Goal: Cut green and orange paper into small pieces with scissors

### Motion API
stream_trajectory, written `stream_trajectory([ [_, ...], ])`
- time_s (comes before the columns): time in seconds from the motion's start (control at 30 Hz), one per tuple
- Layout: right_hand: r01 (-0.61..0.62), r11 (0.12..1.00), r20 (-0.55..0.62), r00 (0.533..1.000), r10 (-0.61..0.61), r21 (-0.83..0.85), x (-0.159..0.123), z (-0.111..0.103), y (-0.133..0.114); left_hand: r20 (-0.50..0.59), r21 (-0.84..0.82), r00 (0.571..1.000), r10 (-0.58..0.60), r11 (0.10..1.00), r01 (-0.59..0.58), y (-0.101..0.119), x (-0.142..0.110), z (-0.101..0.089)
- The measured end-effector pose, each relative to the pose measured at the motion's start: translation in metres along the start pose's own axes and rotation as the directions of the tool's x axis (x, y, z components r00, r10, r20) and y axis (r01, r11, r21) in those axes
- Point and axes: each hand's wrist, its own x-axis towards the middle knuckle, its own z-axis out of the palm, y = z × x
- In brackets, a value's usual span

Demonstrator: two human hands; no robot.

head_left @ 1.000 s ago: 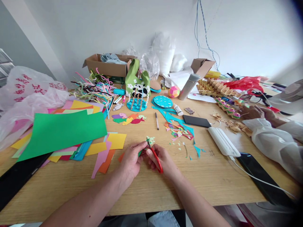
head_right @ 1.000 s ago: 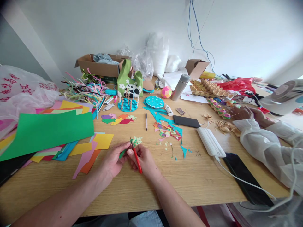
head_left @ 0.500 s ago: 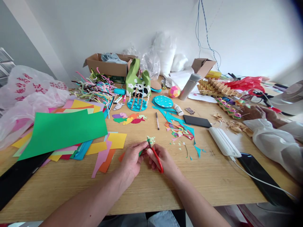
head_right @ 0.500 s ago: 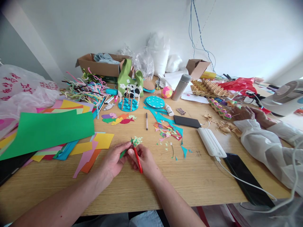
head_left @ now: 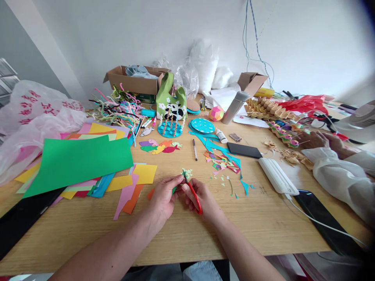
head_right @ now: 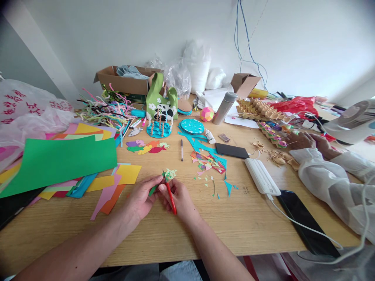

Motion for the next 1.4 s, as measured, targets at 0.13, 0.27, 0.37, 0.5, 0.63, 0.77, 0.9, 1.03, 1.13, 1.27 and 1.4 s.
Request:
stream_trajectory([
  [0.13,-0.022,1.000,-0.011,1.000,0.022,0.001,0.000,0.001,-0.001,0.009,-0.006,1.000,-0.006,1.000,0.006,0.000,0.000,0.000],
  [0.27,-0.028,0.999,-0.035,0.999,0.028,0.018,-0.001,0.001,-0.003,0.008,-0.001,1.000,-0.008,1.000,0.008,-0.001,0.002,-0.001],
  [0.37,-0.036,0.999,-0.053,0.998,0.038,0.032,-0.001,0.001,-0.003,0.025,0.015,1.000,0.003,1.000,-0.004,-0.002,0.002,-0.001],
  [0.5,-0.053,0.998,-0.056,0.997,0.055,0.043,-0.001,0.001,-0.003,0.022,0.036,0.999,0.027,0.999,-0.028,0.000,0.003,-0.002],
  [0.63,-0.050,0.997,-0.052,0.997,0.053,0.057,-0.002,-0.003,-0.005,0.020,0.100,0.998,0.060,0.993,-0.062,0.008,0.007,-0.005],
  [0.77,-0.006,0.996,-0.015,1.000,0.008,0.090,-0.004,-0.009,-0.008,0.055,0.173,0.995,0.077,0.981,-0.086,0.020,0.014,-0.010],
  [0.9,-0.024,0.987,0.075,0.997,0.012,0.158,-0.005,-0.013,-0.013,0.058,0.246,0.998,0.033,0.968,-0.046,0.029,0.020,-0.015],
  [1.03,-0.023,0.982,0.118,0.993,0.001,0.188,-0.006,-0.018,-0.016,0.115,0.344,0.993,-0.017,0.939,-0.024,0.033,0.023,-0.017],
  [1.13,0.028,0.988,0.075,0.996,-0.040,0.152,-0.006,-0.023,-0.018,0.153,0.369,0.988,-0.007,0.928,-0.050,0.035,0.026,-0.020],
  [1.27,0.033,0.998,0.046,0.998,-0.035,0.047,-0.006,-0.029,-0.020,0.165,0.375,0.986,-0.009,0.925,-0.054,0.037,0.028,-0.022],
  [1.4,0.017,0.997,0.089,0.996,-0.011,-0.074,-0.006,-0.031,-0.018,0.166,0.384,0.986,-0.010,0.922,-0.055,0.037,0.028,-0.021],
])
